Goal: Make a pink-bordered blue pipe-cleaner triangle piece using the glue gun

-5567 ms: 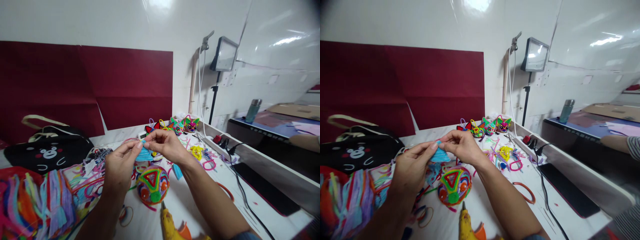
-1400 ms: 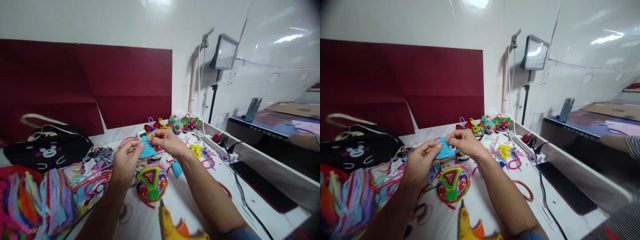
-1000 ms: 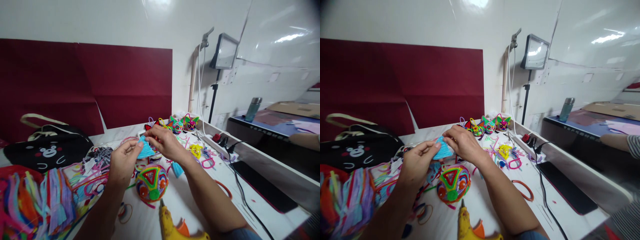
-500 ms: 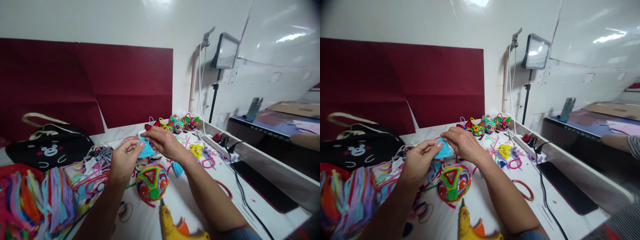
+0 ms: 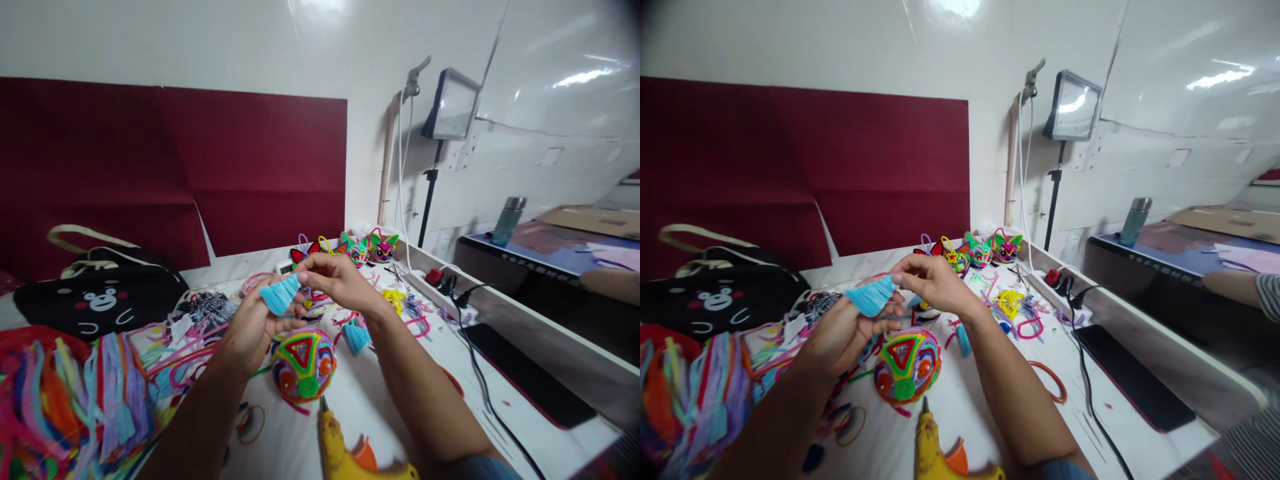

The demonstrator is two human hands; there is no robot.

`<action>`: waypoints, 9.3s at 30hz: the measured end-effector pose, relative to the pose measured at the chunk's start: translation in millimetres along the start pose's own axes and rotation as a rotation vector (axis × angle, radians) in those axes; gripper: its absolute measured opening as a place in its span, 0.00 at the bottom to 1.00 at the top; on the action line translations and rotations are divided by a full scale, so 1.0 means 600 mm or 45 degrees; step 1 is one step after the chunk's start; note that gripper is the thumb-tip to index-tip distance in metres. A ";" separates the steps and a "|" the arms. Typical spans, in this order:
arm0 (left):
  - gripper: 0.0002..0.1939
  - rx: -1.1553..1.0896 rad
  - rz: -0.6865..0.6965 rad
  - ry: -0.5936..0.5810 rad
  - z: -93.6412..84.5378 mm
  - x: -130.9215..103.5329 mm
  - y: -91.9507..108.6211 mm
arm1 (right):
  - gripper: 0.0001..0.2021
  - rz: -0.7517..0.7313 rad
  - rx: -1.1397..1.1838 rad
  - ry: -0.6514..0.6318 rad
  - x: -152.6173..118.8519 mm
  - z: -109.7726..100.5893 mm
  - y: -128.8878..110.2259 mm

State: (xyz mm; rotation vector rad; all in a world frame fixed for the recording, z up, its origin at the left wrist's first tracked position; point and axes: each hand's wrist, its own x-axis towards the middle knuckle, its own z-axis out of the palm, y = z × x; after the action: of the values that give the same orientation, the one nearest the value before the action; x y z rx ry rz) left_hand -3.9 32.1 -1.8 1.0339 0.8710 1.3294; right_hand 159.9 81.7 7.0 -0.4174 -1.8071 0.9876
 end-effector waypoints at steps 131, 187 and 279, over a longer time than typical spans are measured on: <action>0.17 0.539 0.463 0.373 -0.025 0.035 -0.030 | 0.11 0.415 0.170 -0.104 0.005 0.000 0.040; 0.12 0.627 0.331 0.593 -0.099 -0.025 -0.076 | 0.06 0.514 0.101 -0.009 0.009 -0.012 0.062; 0.24 2.011 -0.118 0.801 -0.381 -0.089 0.031 | 0.14 0.374 -0.620 -0.283 -0.126 -0.031 0.033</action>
State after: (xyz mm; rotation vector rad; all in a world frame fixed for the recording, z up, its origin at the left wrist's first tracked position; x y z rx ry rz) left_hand -229.0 -0.8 -63.2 1.6556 2.5952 0.6747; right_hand 207.0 52.0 -50.5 -0.9243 -2.2359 0.8016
